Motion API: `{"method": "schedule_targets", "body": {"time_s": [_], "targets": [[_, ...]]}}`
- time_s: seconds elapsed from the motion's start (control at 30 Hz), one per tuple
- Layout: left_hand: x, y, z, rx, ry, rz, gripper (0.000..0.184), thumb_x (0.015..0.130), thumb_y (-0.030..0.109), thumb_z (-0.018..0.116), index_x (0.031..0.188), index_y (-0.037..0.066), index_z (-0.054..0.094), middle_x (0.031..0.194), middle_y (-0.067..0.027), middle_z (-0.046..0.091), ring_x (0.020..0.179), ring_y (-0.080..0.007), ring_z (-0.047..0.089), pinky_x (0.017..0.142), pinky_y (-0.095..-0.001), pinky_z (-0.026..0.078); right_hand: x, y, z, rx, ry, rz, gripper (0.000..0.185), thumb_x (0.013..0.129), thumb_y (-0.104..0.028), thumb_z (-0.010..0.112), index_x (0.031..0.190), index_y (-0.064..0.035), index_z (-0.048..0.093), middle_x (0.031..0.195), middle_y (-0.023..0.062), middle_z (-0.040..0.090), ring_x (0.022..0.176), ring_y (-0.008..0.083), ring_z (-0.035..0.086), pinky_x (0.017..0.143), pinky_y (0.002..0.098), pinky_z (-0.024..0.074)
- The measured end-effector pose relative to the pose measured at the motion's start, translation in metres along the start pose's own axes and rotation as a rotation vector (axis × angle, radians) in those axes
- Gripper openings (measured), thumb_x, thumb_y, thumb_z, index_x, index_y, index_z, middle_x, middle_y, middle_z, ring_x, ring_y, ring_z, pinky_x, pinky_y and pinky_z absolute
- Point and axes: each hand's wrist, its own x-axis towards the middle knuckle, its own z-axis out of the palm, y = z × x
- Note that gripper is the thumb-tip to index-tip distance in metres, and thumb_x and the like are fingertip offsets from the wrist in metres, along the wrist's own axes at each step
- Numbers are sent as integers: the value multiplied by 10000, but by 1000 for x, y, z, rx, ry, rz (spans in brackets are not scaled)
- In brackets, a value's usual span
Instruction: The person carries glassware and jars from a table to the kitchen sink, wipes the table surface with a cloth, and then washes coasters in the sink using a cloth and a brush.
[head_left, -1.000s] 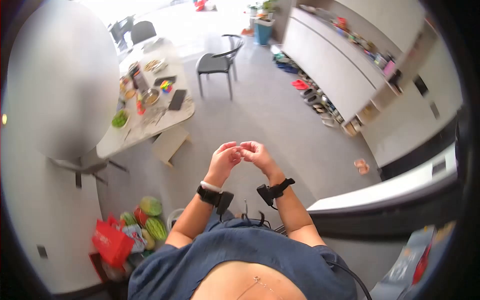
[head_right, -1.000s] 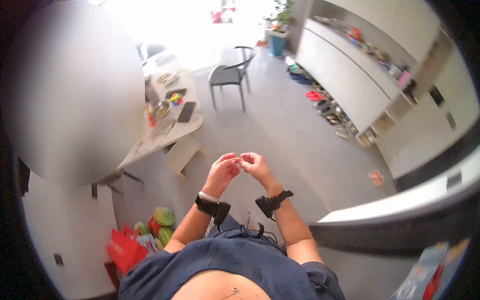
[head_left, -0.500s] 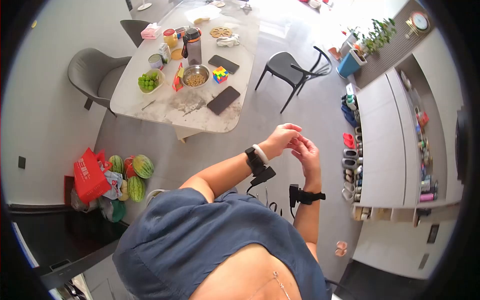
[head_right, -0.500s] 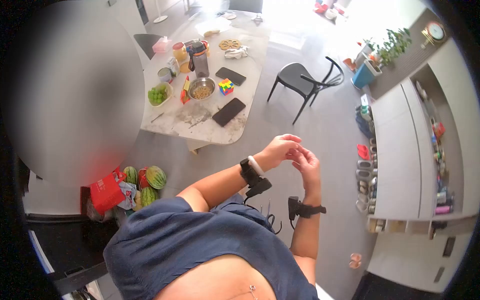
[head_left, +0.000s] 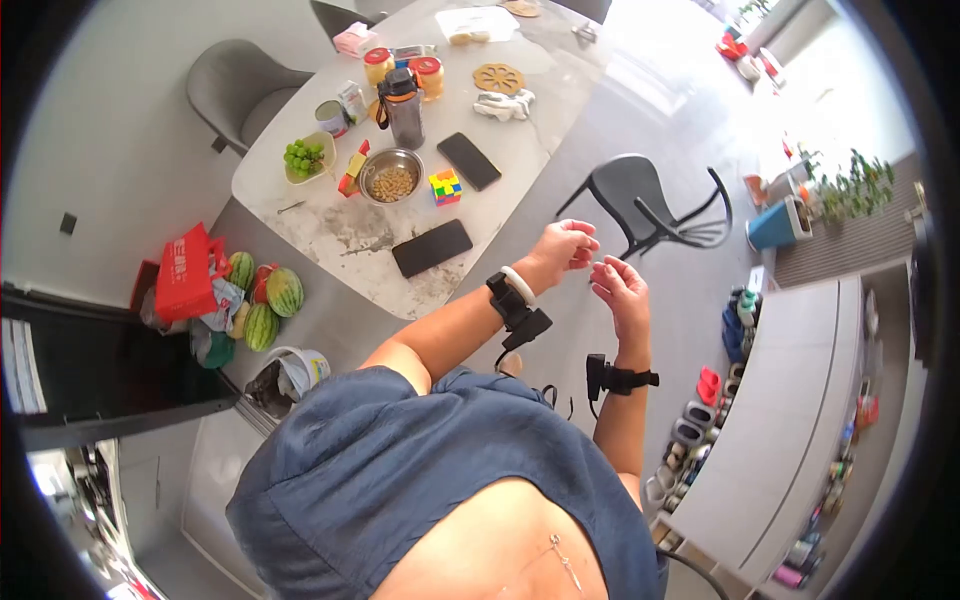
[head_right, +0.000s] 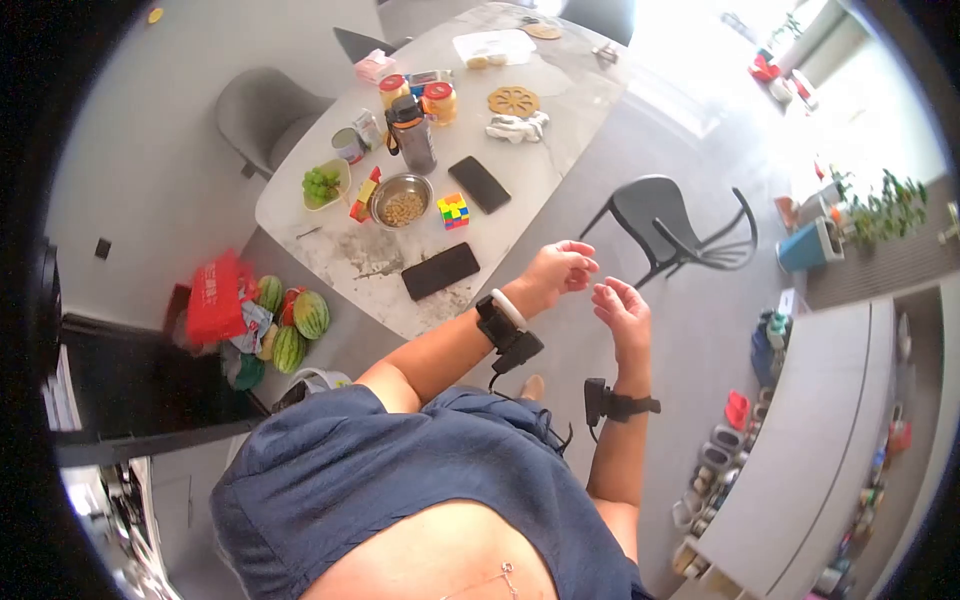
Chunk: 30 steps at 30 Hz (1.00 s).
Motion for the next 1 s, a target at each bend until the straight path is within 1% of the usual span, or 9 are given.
{"method": "schedule_targets", "body": {"time_s": [0.17, 0.27, 0.37, 0.53, 0.6, 0.73, 0.87, 0.93, 1.0], "targets": [[27, 47, -11, -63, 190, 250, 245, 827, 33, 538, 1070, 42, 514, 862, -75, 620, 695, -121, 566, 688, -272, 486, 96, -30, 14, -80, -264, 40, 365, 884, -194, 592, 1167, 27, 525, 1030, 106, 631, 914, 161, 613, 793, 275, 495], [29, 63, -40, -169, 361, 293, 241, 830, 23, 529, 1070, 42, 516, 866, -82, 626, 696, -128, 573, 688, -273, 488, 137, -42, 52, -126, -382, 50, 372, 880, -197, 593, 1166, 32, 526, 1023, 106, 635, 921, 157, 614, 790, 270, 495], [42, 81, -78, -266, 506, 346, 243, 830, 9, 518, 1071, 38, 516, 868, -90, 632, 701, -137, 583, 684, -285, 500, 177, -44, 97, -151, -599, 86, 367, 880, -195, 588, 1162, 34, 530, 1012, 92, 639, 896, 144, 619, 774, 262, 497], [65, 131, -117, -335, 563, 452, 234, 827, -2, 508, 1055, 50, 521, 864, -95, 636, 670, -151, 604, 658, -310, 521, 232, -55, 158, -229, -729, 60, 362, 879, -191, 584, 1153, 39, 531, 981, 71, 642, 849, 113, 612, 727, 247, 496], [76, 147, -129, -370, 601, 514, 189, 826, -3, 493, 1002, 50, 537, 825, -71, 632, 647, -126, 594, 600, -278, 518, 250, -66, 174, -286, -809, 72, 367, 898, -205, 573, 1181, 23, 520, 1047, 99, 627, 912, 150, 616, 790, 265, 500], [99, 168, -139, -386, 624, 507, 213, 827, 9, 522, 1034, 58, 532, 853, -85, 645, 665, -144, 610, 629, -292, 524, 299, -84, 200, -268, -782, 17, 383, 887, -210, 584, 1170, 39, 518, 1014, 94, 638, 872, 130, 617, 741, 252, 503], [132, 190, -152, -397, 673, 510, 227, 827, 13, 530, 1048, 61, 517, 850, -67, 632, 649, -137, 602, 624, -292, 519, 345, -116, 227, -299, -840, 15, 367, 903, -201, 560, 1192, 18, 509, 1070, 108, 618, 951, 168, 614, 811, 274, 501], [153, 204, -159, -401, 703, 527, 268, 810, 23, 550, 1070, 62, 499, 885, -59, 617, 719, -138, 592, 671, -296, 506, 371, -132, 246, -320, -872, 15, 361, 902, -201, 562, 1186, 17, 514, 1066, 110, 618, 950, 168, 613, 814, 274, 499], [176, 216, -166, -317, 875, 566, 348, 778, 32, 578, 1108, 65, 472, 977, -64, 594, 823, -138, 564, 733, -302, 479, 402, -140, 266, -313, -939, 14, 356, 903, -202, 562, 1180, 18, 519, 1057, 105, 621, 948, 162, 612, 811, 273, 498]]}}
